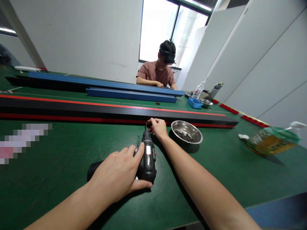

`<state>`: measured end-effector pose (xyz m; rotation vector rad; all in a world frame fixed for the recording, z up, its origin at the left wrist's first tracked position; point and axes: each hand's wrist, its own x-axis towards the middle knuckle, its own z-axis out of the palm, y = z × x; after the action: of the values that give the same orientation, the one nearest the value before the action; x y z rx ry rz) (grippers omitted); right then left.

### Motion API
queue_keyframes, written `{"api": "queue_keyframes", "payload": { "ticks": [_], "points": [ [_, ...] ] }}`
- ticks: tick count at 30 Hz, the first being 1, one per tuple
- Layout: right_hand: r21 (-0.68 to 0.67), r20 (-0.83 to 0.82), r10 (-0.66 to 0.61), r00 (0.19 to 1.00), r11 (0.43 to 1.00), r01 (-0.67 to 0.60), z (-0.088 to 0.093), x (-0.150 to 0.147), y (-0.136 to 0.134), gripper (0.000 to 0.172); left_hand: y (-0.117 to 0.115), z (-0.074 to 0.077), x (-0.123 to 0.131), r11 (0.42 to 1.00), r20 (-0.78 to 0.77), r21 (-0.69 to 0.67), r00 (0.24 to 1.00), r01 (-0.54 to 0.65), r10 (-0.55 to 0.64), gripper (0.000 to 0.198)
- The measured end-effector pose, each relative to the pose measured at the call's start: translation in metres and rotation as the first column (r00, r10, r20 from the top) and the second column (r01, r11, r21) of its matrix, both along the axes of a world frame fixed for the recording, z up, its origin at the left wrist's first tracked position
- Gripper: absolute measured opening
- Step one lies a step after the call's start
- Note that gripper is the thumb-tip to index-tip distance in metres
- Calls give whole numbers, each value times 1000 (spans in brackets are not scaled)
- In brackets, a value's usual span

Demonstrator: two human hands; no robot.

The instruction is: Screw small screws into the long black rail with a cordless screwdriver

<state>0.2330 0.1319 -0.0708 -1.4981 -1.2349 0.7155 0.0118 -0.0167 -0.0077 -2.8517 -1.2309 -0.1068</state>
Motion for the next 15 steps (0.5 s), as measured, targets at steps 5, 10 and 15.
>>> {"api": "queue_keyframes", "payload": {
  "ticks": [5,10,15],
  "points": [
    [4,84,-31,996,1000,31,-2,2,1,37,5,1,1,1000,-7,10,1000,-19,19,104],
    [3,126,-41,991,999,41,-4,3,2,39,9,1,0,1000,-4,5,1000,-15,15,105],
    [20,121,-33,992,999,31,-3,3,2,39,11,-1,0,1000,-13,3,1000,-15,15,108]
  ]
}}
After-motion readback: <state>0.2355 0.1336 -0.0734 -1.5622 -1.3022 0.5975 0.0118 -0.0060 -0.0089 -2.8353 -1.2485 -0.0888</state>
